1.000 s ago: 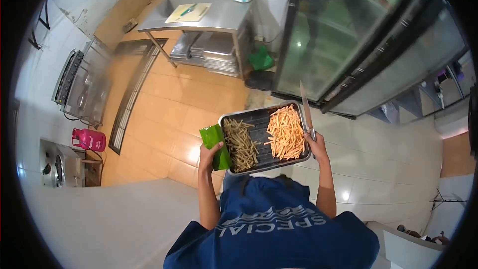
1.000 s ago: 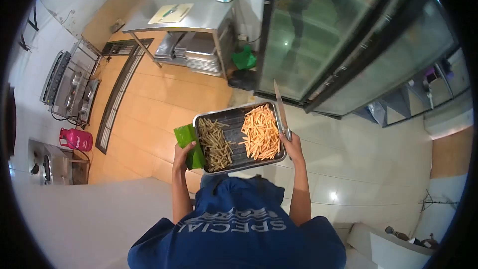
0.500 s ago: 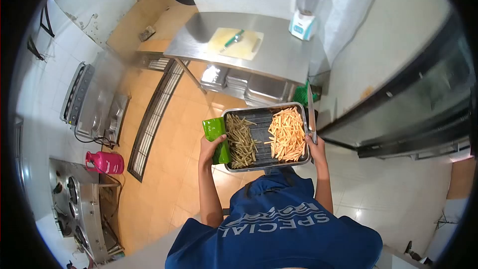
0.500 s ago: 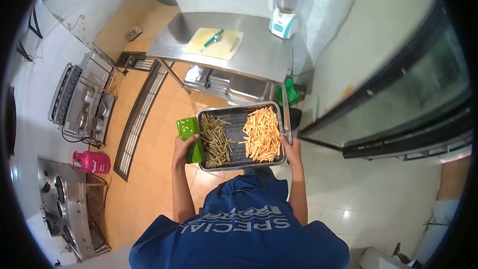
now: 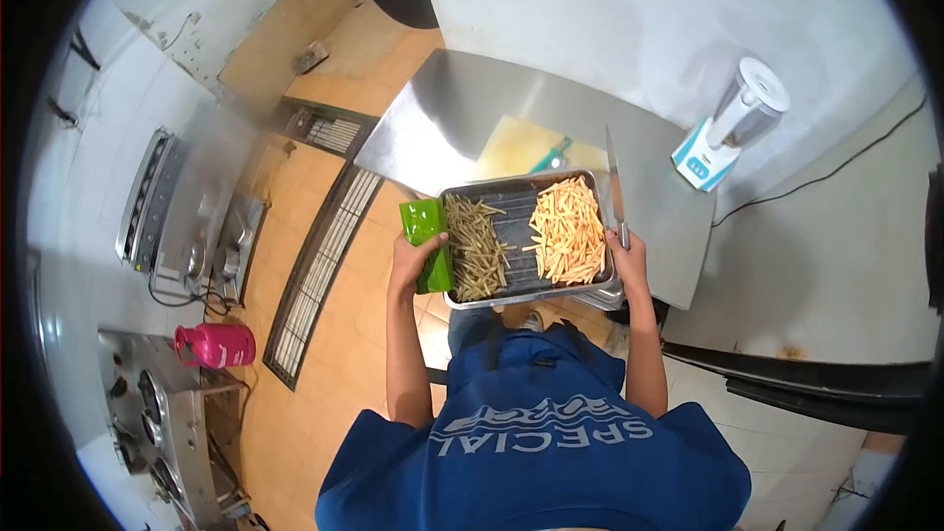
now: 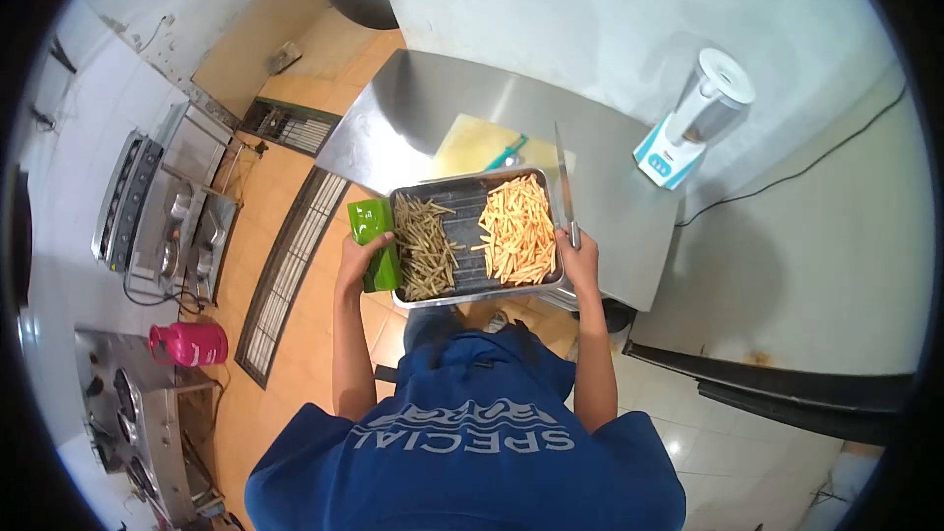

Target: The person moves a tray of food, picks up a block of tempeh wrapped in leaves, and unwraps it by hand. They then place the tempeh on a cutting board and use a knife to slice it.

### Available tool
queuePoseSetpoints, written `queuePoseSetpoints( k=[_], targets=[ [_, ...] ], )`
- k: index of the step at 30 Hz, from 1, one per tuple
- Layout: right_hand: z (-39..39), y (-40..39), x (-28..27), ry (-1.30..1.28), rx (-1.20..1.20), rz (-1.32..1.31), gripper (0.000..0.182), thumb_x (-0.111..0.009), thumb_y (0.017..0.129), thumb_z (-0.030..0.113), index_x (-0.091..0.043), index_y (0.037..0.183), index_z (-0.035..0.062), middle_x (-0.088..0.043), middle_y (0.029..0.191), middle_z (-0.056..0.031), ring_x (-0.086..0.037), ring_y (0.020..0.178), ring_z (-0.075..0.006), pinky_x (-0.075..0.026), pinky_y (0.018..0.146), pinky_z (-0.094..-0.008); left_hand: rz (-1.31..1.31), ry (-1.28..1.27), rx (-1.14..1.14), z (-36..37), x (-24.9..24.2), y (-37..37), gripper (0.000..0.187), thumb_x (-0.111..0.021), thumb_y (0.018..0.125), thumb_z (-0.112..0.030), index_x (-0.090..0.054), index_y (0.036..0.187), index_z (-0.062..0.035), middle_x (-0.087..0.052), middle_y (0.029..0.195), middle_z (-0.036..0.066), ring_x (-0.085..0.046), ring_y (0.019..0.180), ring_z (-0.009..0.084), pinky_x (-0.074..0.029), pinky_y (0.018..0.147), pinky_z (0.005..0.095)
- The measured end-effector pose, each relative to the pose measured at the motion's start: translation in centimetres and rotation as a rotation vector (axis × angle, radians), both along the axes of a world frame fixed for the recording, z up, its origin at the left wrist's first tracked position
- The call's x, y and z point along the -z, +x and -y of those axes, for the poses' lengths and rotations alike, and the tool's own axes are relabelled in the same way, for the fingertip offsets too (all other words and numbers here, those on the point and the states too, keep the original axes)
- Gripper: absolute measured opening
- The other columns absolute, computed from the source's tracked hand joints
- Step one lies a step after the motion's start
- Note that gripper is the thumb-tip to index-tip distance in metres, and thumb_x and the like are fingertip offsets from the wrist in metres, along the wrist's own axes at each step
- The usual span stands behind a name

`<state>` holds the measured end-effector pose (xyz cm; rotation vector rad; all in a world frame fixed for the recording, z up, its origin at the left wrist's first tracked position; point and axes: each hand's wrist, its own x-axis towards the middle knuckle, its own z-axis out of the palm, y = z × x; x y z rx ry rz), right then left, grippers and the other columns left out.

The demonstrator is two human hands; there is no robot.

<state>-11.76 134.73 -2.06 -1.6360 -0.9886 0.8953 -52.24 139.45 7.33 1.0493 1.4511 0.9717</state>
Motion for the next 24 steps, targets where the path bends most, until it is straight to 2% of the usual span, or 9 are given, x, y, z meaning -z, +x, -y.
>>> queuePoseSetpoints(
  k=[3, 6, 11, 13, 14, 17, 20, 22, 24],
  targets=[
    [-6.4, -1.6, 0.2, -0.047, 0.066, 0.125, 0.03, -0.07, 0.089, 0.026, -0.07, 0.1, -0.0021, -0.066, 0.075, -0.0104, -0.056, 0.07, -0.0134, -0.048, 0.07, -0.032, 0.034, -0.043, 0.056, -9.1, 0.5, -1.8, 0.044, -0.081, 0.076, -0.017, -0.063, 0.112, 0.0022, -0.069, 0.097, 0.009, -0.066, 0.083, 0.0175, -0.055, 0.074, 0.0326],
    [-14.1, -3.1, 2.3, -0.035, 0.112, 0.121, 0.032, -0.069, 0.089, 0.027, -0.07, 0.105, -0.0014, -0.069, 0.078, -0.0117, -0.061, 0.073, -0.0152, -0.049, 0.072, -0.0323, 0.01, -0.002, 0.139, -20.1, 2.9, -2.4, 0.044, -0.082, 0.075, -0.017, -0.064, 0.11, 0.0022, -0.07, 0.097, 0.01, -0.066, 0.083, 0.0178, -0.055, 0.074, 0.0331],
    [-19.9, -4.5, 8.1, -0.164, 0.141, 0.11, 0.034, -0.067, 0.09, 0.026, -0.07, 0.111, -0.0005, -0.071, 0.083, -0.0152, -0.067, 0.078, -0.02, -0.051, 0.074, -0.0346, -0.149, -0.017, 0.226, -30.2, 7.6, -2.0, 0.045, -0.084, 0.073, -0.017, -0.065, 0.108, 0.0027, -0.071, 0.096, 0.01, -0.067, 0.083, 0.0179, -0.054, 0.075, 0.0325],
    [-23.2, -6.8, 6.9, -0.149, 0.143, 0.184, 0.036, -0.066, 0.09, 0.029, -0.069, 0.112, 0.0014, -0.072, 0.086, -0.0168, -0.069, 0.079, -0.0269, -0.051, 0.076, -0.0377, -0.284, 0.073, 0.243, -34.8, 8.5, -3.3, 0.046, -0.085, 0.071, -0.018, -0.065, 0.107, 0.0026, -0.072, 0.097, 0.011, -0.068, 0.084, 0.0183, -0.054, 0.076, 0.0326],
    [-24.5, -7.4, 6.6, -0.16, 0.151, 0.183, 0.036, -0.066, 0.09, 0.029, -0.069, 0.112, 0.0014, -0.072, 0.086, -0.0168, -0.069, 0.079, -0.0269, -0.051, 0.076, -0.0377, -0.284, 0.064, 0.253, -36.3, 9.1, -4.1, 0.046, -0.085, 0.071, -0.018, -0.065, 0.107, 0.0026, -0.072, 0.097, 0.011, -0.068, 0.084, 0.0183, -0.054, 0.076, 0.0326],
    [-28.1, -8.8, 4.2, -0.367, 0.069, 0.296, 0.032, -0.064, 0.091, 0.034, -0.071, 0.108, 0.0072, -0.071, 0.09, -0.0179, -0.067, 0.086, -0.0391, -0.051, 0.078, -0.0426, -0.209, -0.002, 0.184, -37.5, 9.5, -5.3, 0.044, -0.085, 0.072, -0.019, -0.066, 0.106, 0.0015, -0.072, 0.097, 0.013, -0.069, 0.084, 0.0195, -0.054, 0.076, 0.033],
    [-31.3, -10.3, 3.2, -0.286, 0.11, 0.35, 0.034, -0.063, 0.092, 0.036, -0.07, 0.106, 0.0066, -0.07, 0.086, -0.0181, -0.067, 0.084, -0.0379, -0.051, 0.075, -0.0436, -0.199, 0.017, 0.052, -35.9, 11.3, -7.7, 0.043, -0.084, 0.073, -0.018, -0.065, 0.106, 0.0019, -0.072, 0.095, 0.012, -0.068, 0.083, 0.0189, -0.054, 0.075, 0.0321],
    [-33.0, -11.1, 1.8, -0.42, 0.057, 0.365, 0.034, -0.061, 0.093, 0.04, -0.07, 0.106, 0.0097, -0.07, 0.086, -0.0168, -0.067, 0.084, -0.0367, -0.051, 0.074, -0.0436, -0.147, -0.061, 0.01, -33.5, 10.8, -8.2, 0.043, -0.084, 0.074, -0.015, -0.064, 0.108, 0.0025, -0.071, 0.096, 0.01, -0.067, 0.082, 0.0188, -0.053, 0.074, 0.0323],
    [-34.3, -12.1, 1.8, -0.331, -0.01, 0.408, 0.032, -0.059, 0.094, 0.042, -0.07, 0.106, 0.0137, -0.071, 0.087, -0.0146, -0.067, 0.085, -0.0357, -0.051, 0.074, -0.0435, -0.047, -0.108, -0.177, -31.3, 11.4, -8.9, 0.046, -0.083, 0.074, -0.012, -0.061, 0.112, 0.0027, -0.069, 0.098, 0.01, -0.066, 0.083, 0.0189, -0.053, 0.076, 0.0324]
  ],
)
